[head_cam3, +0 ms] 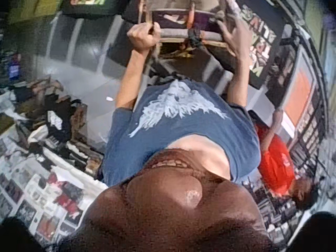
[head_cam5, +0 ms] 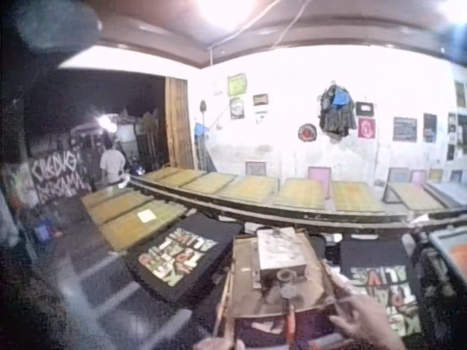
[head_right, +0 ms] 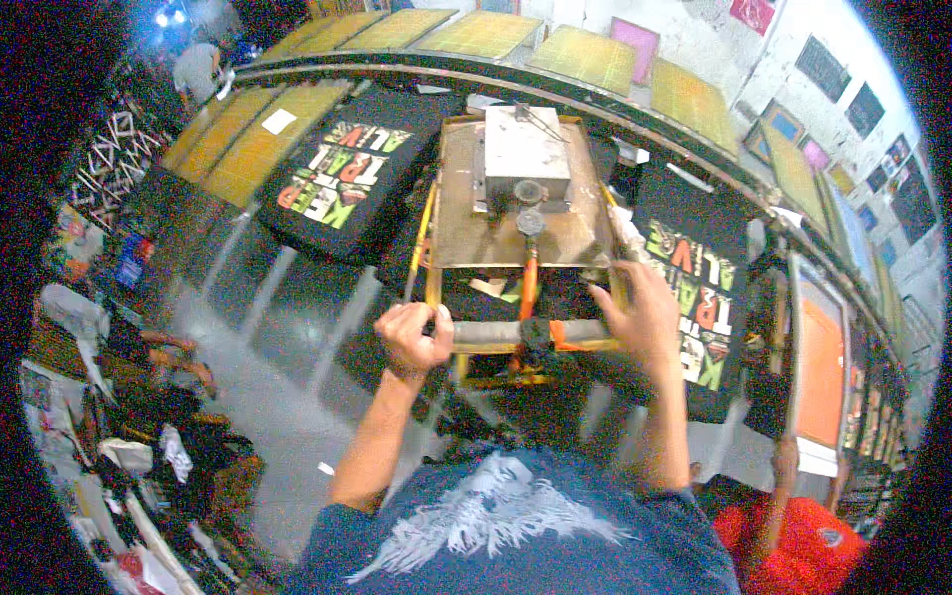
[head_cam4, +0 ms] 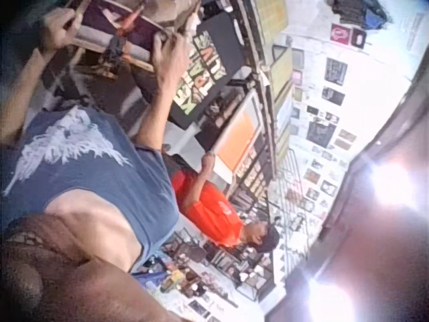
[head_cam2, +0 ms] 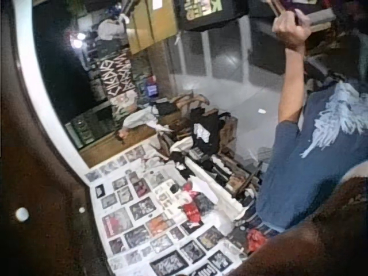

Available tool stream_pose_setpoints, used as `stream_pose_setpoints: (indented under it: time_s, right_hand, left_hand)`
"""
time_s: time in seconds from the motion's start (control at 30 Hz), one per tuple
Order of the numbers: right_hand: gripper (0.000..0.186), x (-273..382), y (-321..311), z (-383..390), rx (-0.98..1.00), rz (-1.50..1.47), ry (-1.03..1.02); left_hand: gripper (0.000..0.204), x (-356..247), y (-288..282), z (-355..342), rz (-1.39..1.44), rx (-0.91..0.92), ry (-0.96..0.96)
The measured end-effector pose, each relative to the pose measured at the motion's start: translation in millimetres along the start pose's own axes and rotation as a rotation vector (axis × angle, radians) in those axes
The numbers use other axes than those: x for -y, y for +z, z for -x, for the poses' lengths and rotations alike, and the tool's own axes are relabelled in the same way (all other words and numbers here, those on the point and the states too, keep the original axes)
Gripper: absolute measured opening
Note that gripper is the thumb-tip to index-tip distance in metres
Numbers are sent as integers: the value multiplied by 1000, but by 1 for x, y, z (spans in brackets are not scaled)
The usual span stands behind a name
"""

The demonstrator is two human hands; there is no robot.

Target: The person operates a manual screen printing press to apply ink and cure designs on a series of black shirts. The person moves a sliding heating unit over each printed shirt on the press line and uses a squeegee with white ink to apply a design through a screen.

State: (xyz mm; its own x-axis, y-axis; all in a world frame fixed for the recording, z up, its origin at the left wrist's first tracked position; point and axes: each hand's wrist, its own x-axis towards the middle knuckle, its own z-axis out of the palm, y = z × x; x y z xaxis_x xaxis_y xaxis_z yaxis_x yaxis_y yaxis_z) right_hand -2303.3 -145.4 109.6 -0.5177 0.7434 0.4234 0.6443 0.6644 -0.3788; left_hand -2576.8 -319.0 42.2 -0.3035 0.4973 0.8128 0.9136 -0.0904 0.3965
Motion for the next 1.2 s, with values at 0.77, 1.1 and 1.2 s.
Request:
stream_pose_setpoints:
  time_s: [0.77,1.1,1.2]
  right_hand:
    - [37,49,64,-131,312,83,-319]
    - [45,24,79,-134,209,-171,-292]
    - [38,46,37,-136,120,-131,-247]
  left_hand:
    - [24,4,13,13,107,-40,-24]
    - [24,10,19,15,129,-32,15]
    - [23,12,23,14,163,-72,9]
